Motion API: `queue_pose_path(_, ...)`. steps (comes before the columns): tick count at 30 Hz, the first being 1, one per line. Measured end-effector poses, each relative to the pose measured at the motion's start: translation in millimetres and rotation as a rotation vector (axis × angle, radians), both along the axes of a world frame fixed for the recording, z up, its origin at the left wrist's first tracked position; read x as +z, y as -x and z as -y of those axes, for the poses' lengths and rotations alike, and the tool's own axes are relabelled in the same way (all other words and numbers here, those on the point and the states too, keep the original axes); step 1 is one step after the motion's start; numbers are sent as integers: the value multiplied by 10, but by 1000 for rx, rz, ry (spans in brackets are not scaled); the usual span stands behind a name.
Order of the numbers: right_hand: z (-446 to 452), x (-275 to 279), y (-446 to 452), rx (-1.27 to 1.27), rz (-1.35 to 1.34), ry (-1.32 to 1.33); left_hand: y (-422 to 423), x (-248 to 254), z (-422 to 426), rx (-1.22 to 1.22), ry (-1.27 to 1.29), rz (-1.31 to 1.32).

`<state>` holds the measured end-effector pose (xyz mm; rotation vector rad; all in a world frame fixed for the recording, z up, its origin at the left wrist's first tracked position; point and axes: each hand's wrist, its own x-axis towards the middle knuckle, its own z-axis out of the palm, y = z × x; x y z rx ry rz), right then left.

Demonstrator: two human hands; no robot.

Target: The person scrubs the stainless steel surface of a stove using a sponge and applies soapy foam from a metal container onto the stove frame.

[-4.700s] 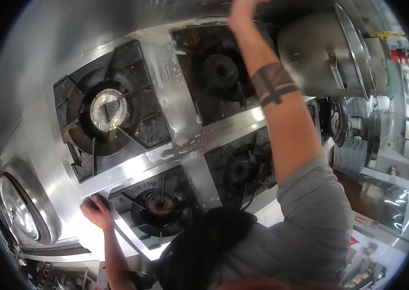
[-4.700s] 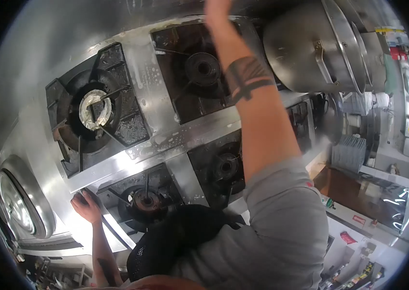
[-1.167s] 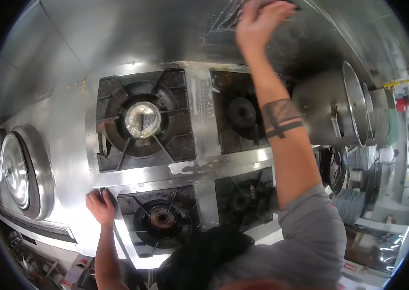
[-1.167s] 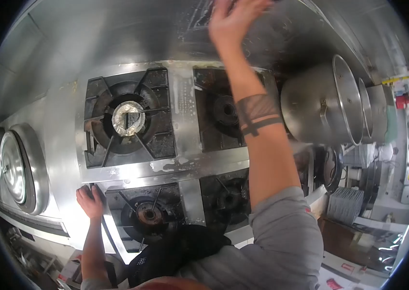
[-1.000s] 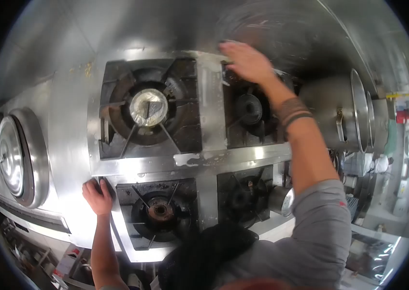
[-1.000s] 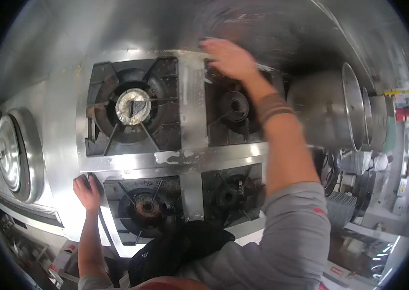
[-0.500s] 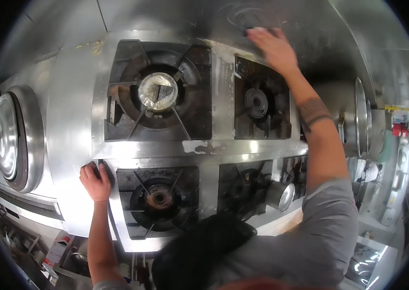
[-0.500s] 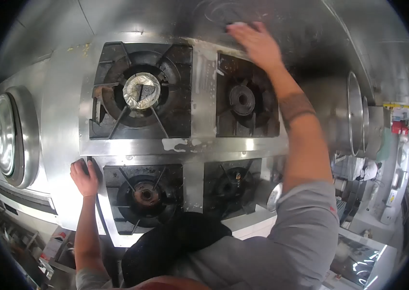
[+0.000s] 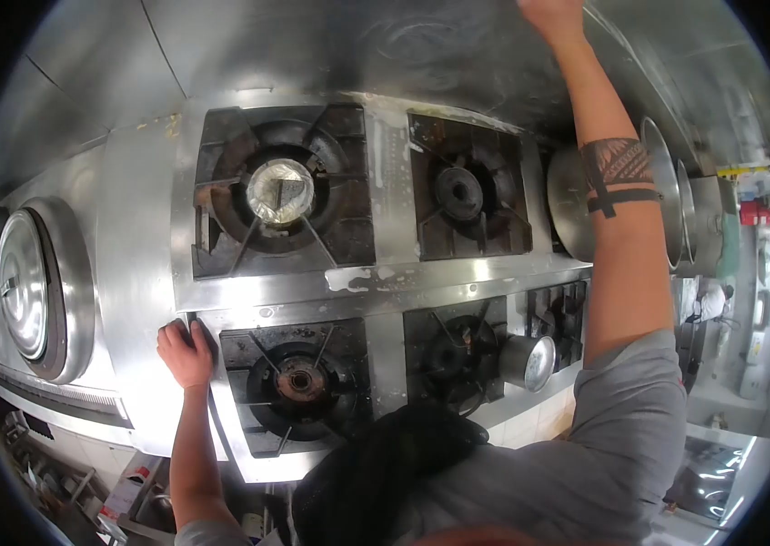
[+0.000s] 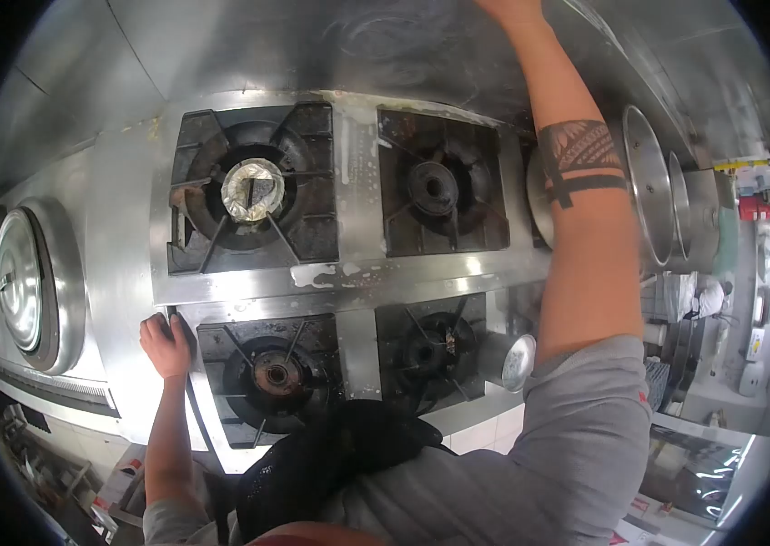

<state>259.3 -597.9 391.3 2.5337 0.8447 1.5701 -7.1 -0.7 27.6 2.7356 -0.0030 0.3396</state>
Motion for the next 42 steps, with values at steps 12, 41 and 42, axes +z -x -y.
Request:
queue_pose_path(12, 847, -2001, 365, -601, 65, -446, -1, -85, -24, -18, -66, -17)
queue_pose_path(41, 356, -2155, 452, -380, -100, -330, 2, -82, 29, -7, -83, -17)
queue_pose_path(42, 201, -2177, 513, -443, -166, -423, 1, -77, 27, -6, -89, -31)
